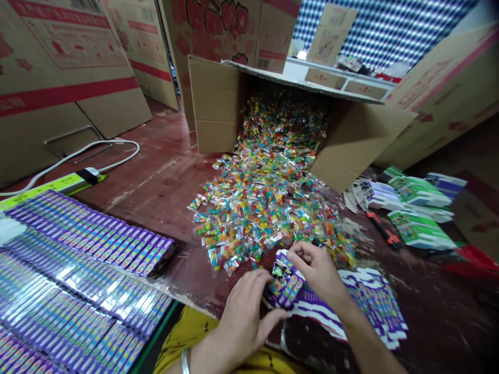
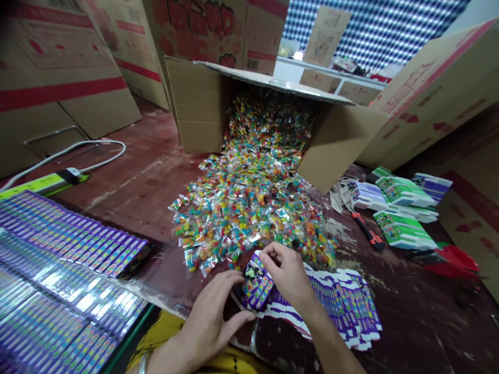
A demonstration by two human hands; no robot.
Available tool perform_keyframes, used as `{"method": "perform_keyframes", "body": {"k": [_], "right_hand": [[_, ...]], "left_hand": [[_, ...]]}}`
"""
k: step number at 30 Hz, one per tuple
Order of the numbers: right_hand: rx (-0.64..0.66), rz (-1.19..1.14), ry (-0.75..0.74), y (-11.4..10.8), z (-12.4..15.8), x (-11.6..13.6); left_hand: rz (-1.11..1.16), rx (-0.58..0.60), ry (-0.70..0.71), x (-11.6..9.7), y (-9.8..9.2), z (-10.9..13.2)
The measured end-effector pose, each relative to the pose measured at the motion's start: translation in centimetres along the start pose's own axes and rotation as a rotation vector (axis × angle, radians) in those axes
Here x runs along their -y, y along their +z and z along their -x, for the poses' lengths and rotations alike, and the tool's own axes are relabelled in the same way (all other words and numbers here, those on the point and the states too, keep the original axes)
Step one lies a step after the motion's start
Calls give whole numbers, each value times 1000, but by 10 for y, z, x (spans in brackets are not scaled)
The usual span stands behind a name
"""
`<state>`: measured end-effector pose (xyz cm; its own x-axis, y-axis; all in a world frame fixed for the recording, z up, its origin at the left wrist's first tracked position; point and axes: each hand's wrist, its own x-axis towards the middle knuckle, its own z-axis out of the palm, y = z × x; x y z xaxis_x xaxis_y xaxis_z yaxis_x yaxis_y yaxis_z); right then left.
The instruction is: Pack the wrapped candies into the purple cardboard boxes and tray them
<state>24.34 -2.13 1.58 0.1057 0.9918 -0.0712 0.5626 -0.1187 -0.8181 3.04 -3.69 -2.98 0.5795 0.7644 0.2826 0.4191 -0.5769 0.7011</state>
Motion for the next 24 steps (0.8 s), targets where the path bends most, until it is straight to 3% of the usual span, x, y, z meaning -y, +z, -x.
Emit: {"method": "perform_keyframes", "body": {"k": [3,9,12,15,16,20,24], "right_hand": [[6,-134,28,5,4,5],[-16,-244,82,5,8,-1],[-177,-69,70,-8,14,-4],[-354,126,-71,-18,26,3],[-318,134,-137,-18,32,7],[67,94,-308,5,49,27],[155,36,-261,17,49,38]], "left_hand": [[-33,-35,-17,-3,5,-8],[81,65,-104,-5,14,-13],[281,52,-195,-9,-2,-16],[693,103,-350,-12,-24,-20],[857,141,-401,-12,-30,-21],[1351,197,-504,-10,-41,-21],[1432,261,-516,-6,-47,-15]]}}
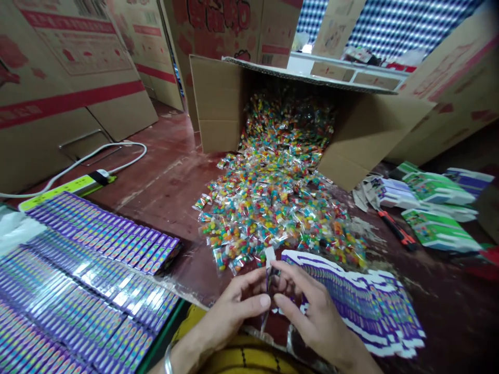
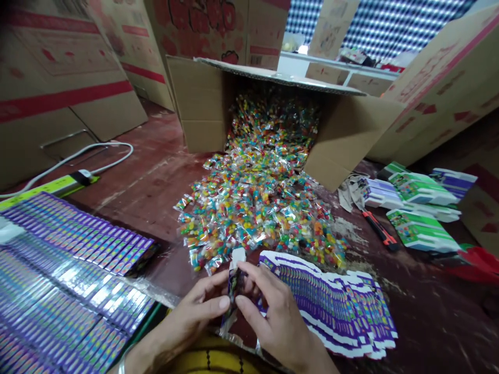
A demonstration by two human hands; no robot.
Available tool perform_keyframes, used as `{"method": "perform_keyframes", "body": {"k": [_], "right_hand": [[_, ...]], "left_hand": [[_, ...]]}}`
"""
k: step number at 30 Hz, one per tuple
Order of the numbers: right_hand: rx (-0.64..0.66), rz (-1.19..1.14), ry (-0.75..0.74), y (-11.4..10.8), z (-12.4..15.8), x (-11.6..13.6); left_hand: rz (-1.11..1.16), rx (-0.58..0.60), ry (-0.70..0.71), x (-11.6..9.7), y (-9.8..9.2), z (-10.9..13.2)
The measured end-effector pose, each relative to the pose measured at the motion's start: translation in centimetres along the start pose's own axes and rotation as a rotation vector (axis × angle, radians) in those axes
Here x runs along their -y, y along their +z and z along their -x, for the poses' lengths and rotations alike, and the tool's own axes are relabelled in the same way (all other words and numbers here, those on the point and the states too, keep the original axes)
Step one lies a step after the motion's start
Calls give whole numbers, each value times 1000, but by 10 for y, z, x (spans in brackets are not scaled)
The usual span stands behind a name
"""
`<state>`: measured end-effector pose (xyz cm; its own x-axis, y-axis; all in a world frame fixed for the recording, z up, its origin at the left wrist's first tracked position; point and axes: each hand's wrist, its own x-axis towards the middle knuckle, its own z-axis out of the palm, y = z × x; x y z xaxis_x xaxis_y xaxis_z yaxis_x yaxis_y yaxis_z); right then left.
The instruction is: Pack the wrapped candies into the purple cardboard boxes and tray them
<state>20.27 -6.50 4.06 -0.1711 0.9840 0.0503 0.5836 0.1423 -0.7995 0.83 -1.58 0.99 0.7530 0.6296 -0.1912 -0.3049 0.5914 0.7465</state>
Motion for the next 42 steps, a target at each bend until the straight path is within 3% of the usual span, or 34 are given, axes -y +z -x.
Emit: {"method": "perform_keyframes", "body": {"k": [2,6,9,11,15,17,21,24,26,30,32,36,39,42], "right_hand": [[129,-99,70,-9,-3,2],[560,-177,163,-31,-5,4],[659,-199,205,-29,-1,6],[538,-296,284,-20,1,4],[-93,-380,302,10,2,-7],[-242,-354,252,25,-1,-14],[-331,-384,216,44,-7,-18],[-203,-517,203,49,-9,-12],[-197,-459,186,52,-8,-10],[-327,-212,160,57,-8,-14],[-326,-201,160,57,-8,-17],[-339,-290,186,62,-9,-19],[-474,-380,220,72,-6,-23],[-574,-355,129,80,1,-31]], "left_hand": [[-82,96,-38,-5,-3,7],[-383,266,-69,-19,-2,21],[-669,187,-21,-18,3,30],[-722,25,29,-11,4,32],[-493,-213,93,11,1,23],[-326,-266,133,21,-1,16],[-148,-362,168,35,2,7],[-137,-417,188,38,4,7],[-200,-462,223,37,2,8],[-259,-536,200,40,-5,6],[-215,-566,188,43,-7,5],[-131,-634,326,46,-6,4],[-175,-575,358,47,-5,8],[-287,-435,317,44,-7,15]]}}
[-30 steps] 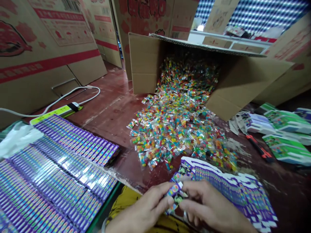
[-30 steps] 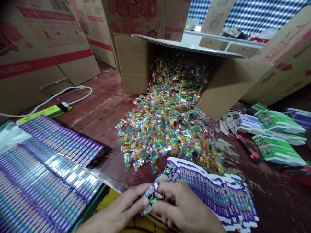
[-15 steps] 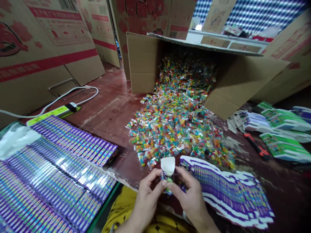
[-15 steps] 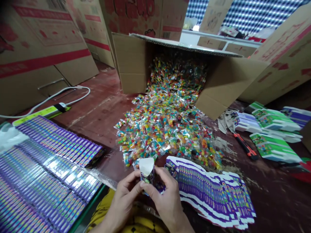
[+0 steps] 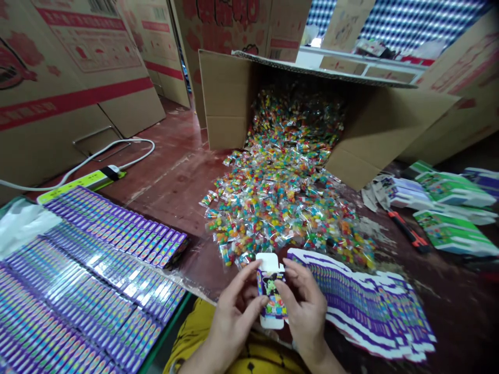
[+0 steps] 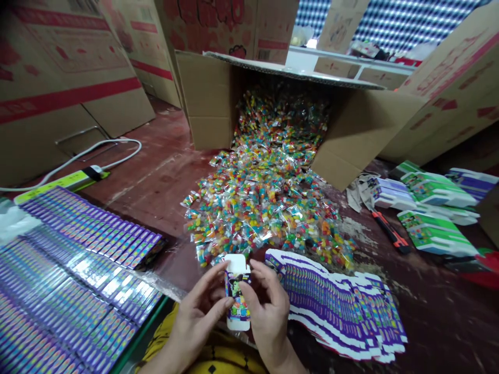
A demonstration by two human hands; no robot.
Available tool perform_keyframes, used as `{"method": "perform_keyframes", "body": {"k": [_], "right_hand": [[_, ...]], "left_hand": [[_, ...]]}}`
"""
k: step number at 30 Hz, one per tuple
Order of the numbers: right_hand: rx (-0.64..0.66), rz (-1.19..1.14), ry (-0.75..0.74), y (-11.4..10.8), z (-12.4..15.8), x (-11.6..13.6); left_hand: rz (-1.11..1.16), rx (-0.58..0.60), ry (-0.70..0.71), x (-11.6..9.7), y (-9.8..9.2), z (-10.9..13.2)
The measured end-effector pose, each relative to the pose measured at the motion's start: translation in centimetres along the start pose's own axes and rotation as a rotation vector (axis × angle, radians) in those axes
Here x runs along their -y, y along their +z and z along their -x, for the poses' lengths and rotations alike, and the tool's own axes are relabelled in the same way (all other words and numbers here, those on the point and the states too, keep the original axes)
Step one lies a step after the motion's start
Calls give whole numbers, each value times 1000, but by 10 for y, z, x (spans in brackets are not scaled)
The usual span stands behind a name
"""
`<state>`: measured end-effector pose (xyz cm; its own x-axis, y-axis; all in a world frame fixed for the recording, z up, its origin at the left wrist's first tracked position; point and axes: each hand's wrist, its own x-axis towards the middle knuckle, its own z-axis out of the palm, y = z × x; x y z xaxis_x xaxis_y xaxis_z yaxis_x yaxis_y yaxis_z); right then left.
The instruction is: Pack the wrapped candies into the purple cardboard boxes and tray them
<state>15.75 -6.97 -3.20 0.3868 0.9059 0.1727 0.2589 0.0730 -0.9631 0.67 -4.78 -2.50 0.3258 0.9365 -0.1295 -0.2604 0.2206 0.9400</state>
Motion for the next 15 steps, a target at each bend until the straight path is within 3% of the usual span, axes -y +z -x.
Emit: {"method": "perform_keyframes", "body": {"k": [4,9,15], "right_hand": [[77,101,-154,-6,1,-4],[157,149,-253,-15,-7,8],[215,49,-105,-13,-11,10]], "left_hand": [[-109,137,-62,-9,-7,3],[-186,208,-57,-20,-10,5],[-152,180,-69,-22,-11,4]]}}
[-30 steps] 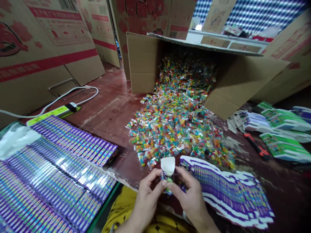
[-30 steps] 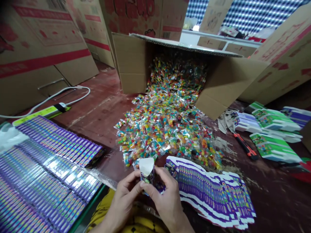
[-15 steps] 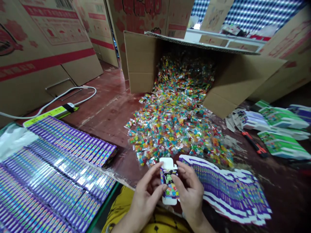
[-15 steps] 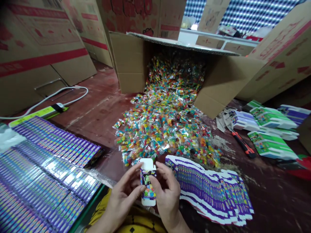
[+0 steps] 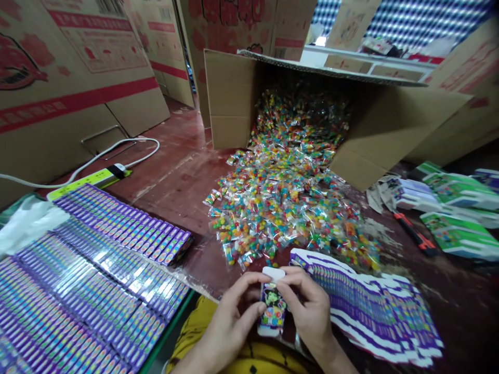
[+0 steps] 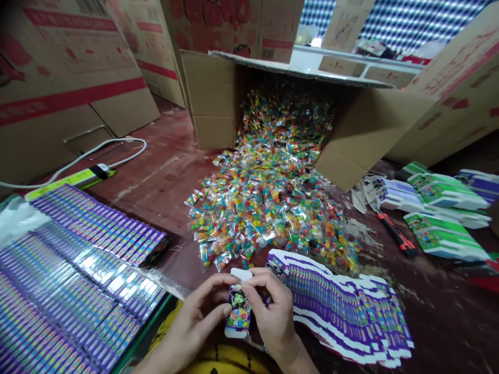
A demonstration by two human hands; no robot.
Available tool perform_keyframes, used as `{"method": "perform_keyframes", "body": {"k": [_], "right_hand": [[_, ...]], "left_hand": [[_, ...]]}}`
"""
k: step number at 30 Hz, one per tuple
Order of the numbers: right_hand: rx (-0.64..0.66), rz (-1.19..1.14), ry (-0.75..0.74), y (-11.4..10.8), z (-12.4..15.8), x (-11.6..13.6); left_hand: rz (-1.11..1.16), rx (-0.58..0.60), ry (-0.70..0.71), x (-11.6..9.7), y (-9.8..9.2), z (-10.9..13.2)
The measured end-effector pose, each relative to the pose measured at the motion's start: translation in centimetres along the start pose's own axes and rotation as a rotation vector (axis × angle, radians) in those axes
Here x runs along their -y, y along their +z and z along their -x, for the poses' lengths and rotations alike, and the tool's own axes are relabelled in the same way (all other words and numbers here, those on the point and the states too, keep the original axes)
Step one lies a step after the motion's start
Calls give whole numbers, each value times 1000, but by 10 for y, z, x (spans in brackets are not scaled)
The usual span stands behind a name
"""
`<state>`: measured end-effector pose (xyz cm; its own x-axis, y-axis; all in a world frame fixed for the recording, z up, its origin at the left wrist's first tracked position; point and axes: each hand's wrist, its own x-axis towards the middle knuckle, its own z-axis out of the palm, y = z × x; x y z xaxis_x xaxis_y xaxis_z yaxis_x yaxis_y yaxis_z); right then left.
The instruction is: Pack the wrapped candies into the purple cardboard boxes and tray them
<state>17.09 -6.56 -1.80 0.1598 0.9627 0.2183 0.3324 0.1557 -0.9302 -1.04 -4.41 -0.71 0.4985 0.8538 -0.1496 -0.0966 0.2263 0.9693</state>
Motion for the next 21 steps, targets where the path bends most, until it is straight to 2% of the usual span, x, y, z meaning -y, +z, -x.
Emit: {"method": "perform_keyframes", "body": {"k": [5,11,13,18,21], "right_hand": [[-29,-111,-39,5,-7,-2],[139,-264,-29,-2,-17,4],[180,-290,32,-5,-20,9],[275,-250,350,-8,-32,22],[334,-240,409,-12,-41,23]], "left_hand": [[149,-28,-53,0,-3,-2],[239,-31,-45,-5,-3,-6],[234,-35,-42,-6,-2,-6],[155,-51,-18,-9,-5,-4],[117,-46,7,-11,-6,-3]]}}
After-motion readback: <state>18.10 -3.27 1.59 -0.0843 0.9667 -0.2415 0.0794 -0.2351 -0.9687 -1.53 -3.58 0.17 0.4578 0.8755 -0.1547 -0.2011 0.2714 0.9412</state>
